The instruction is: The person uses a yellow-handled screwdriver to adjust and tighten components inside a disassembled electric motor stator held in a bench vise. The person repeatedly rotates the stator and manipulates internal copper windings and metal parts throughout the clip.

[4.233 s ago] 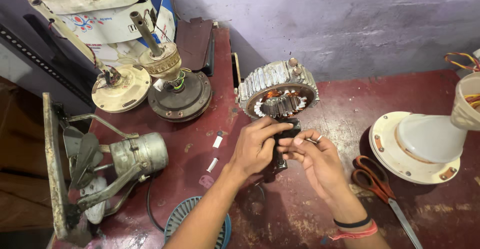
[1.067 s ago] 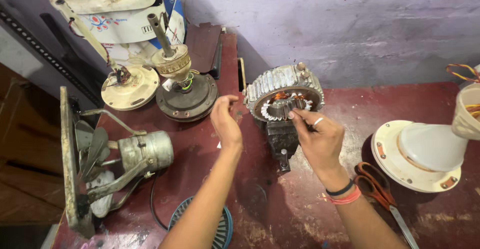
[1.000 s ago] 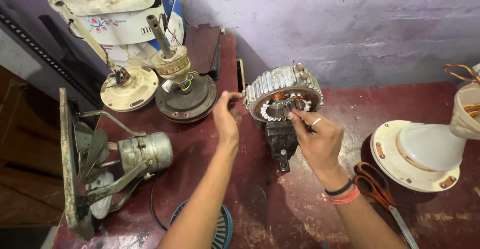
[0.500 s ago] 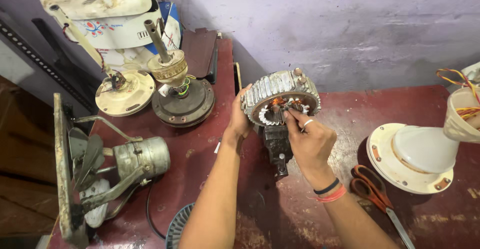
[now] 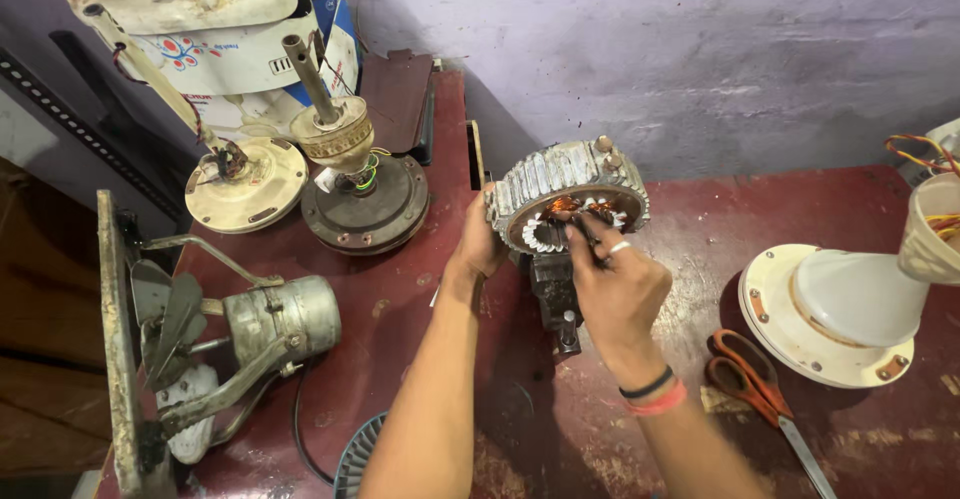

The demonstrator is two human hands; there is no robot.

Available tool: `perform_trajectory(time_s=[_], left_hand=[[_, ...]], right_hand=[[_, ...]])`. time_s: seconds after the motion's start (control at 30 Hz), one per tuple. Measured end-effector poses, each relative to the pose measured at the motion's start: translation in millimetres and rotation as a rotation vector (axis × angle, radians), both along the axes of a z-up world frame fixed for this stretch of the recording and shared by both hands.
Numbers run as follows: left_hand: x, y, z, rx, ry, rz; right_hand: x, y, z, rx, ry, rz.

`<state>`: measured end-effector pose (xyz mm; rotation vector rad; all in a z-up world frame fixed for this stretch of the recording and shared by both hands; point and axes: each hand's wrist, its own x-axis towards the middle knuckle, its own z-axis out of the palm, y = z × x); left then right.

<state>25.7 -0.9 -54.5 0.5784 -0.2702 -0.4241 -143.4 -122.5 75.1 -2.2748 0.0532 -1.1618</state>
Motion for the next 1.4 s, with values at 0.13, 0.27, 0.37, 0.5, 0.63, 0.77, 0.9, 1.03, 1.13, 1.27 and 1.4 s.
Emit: perform_trajectory(time_s=[0.13,0.27,0.37,0.5,0.63,0.77,0.9,1.03,1.13,1.27,1.4], left_hand=[[-3,0,4,0.045,0.02,0.043],[-6,2,9,0.099,0.069,0.071],[-5,1,9,0.072,0.038,0.045],[-3,0,1,0.039,0.009,0.046],[1,-2,-7,0.057,0.017,0.071],[1,-2,-9,0.098,0.052,0.065],[-1,-1,-4,0.092,0.051,0.062],[-5,0,0,0.071,0.038,0.055],[-6,0,3,0.091,0.026,0.057],[-7,2,5,0.135,0.045,0.059],[-9,0,10,0.071,-0.07,0.056]], right_hand=[[-14,-2,-6,0.086,-0.002,0.061],[-19,-1,-9,0.169,0.041,0.045],[-19,0,-10,0.21,0.061,0.009],[-18,-2,-15,0.312,0.065,0.049],[-15,-6,-21,0.38,0.062,0.076],[-16,-10,-28,0.434,0.078,0.067],[-23,-14,-28,0.274,0.042,0.047],[-28,-13,-23,0.255,0.011,0.123],[-25,-9,-18,0.245,0.0,0.103],[-16,-7,-11,0.206,-0.051,0.064],[-10,-6,-7,0.216,-0.046,0.034]])
